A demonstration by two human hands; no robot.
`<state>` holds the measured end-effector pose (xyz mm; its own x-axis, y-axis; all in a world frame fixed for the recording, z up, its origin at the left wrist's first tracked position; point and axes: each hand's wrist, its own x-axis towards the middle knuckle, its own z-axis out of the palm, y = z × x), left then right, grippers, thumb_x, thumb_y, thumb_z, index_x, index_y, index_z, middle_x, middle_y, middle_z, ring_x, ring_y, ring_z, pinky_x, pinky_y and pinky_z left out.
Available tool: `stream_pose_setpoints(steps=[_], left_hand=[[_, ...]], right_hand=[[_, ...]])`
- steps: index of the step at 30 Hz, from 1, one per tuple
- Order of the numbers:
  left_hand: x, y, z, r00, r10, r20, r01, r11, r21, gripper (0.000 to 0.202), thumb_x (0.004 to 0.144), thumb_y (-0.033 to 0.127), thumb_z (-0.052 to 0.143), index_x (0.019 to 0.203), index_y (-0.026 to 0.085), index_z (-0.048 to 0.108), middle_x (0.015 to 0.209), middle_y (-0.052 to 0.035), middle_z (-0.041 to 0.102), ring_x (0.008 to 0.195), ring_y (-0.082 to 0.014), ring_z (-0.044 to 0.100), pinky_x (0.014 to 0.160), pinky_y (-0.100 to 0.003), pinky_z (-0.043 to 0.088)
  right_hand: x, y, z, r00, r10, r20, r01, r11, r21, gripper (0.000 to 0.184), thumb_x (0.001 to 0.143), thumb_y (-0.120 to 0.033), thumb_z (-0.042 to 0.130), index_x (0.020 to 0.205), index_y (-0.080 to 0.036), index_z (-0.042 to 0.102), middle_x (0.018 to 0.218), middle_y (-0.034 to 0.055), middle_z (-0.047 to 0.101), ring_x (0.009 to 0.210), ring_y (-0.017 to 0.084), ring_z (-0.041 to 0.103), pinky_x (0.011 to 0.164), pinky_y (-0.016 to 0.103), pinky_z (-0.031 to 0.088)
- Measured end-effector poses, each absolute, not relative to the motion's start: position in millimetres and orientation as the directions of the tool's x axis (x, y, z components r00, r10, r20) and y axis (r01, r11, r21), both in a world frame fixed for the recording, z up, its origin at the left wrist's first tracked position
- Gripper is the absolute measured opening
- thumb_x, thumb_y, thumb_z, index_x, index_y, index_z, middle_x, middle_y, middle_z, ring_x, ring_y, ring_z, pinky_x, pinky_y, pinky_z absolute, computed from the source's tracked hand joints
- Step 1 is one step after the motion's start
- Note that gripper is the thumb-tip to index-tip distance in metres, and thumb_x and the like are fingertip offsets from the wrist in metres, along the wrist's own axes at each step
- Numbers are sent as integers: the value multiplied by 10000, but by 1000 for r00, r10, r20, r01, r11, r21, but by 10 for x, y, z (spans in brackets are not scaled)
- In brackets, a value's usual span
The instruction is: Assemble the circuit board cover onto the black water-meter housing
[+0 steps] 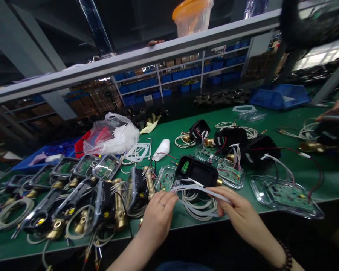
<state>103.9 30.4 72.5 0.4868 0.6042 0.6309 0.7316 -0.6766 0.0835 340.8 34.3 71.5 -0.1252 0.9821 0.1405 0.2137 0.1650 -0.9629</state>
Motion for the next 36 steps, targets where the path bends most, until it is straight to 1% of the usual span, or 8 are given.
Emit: stream_pose_setpoints(steps=[4,7,11,14,24,29,33,36], left_hand=[[1121,325,640,244,578,778,811,-562,163,203,736,-9,427,817,170,479,776,-46,573,751,-135,562,684,-247,507],[1114,377,623,258,671,695,917,-397,43,254,702,1,425,897,138,515,856,-85,585,852,-188,572,797,-342,505],[1118,470,564,353,819,453,931,-262,-253,226,707,-4,426,826,99,588,810,-101,616,880,-233,586,919,-428,444],[1150,527,532,304,867,396,933,-187,-306,190,736,8,439,745,116,595,737,-80,609,810,-221,595,911,-417,447],[1250,424,730,400,770,497,908,-408,-100,109,747,73,462,751,159,530,801,-49,584,797,-186,544,919,-435,440],[1239,59,1083,456,581,674,750,-658,60,253,803,26,343,882,160,543,795,-36,611,738,-145,553,820,-349,488],[1235,-138,1298,624,441,645,541,-839,49,232,852,124,430,1064,169,513,782,-21,651,624,-115,567,549,-200,473],[1309,-138,1201,643,465,609,482,-863,151,317,833,172,501,1149,185,470,830,-23,669,627,-118,581,529,-197,471]], right_hand=[[3404,416,606,126,951,284,349,225,-910,365,860,-483,439,1044,-224,620,965,80,577,691,190,537,650,331,454],[3463,542,578,335,862,380,472,195,-860,458,858,-511,406,1150,-189,550,1006,99,554,926,246,516,833,377,417],[3441,735,505,257,924,282,529,110,-842,636,795,-597,415,1231,-138,477,1096,136,540,949,275,525,806,412,447],[3388,860,413,171,926,336,534,200,-821,595,793,-599,394,1125,-127,538,1080,148,562,1008,280,520,896,436,414],[3490,1221,401,299,911,282,312,186,-932,549,775,-596,408,981,-120,589,957,149,629,889,287,583,797,418,461],[3496,1114,473,207,882,423,409,315,-857,472,820,-520,394,976,-133,613,1008,139,626,951,270,571,851,402,447],[3372,1098,537,14,854,520,442,462,-769,393,852,-440,382,993,-159,618,1026,108,624,981,234,565,883,364,446],[3212,1203,554,-152,851,502,366,520,-772,385,870,-415,357,1035,-168,601,1053,102,613,1000,218,557,894,356,441]])
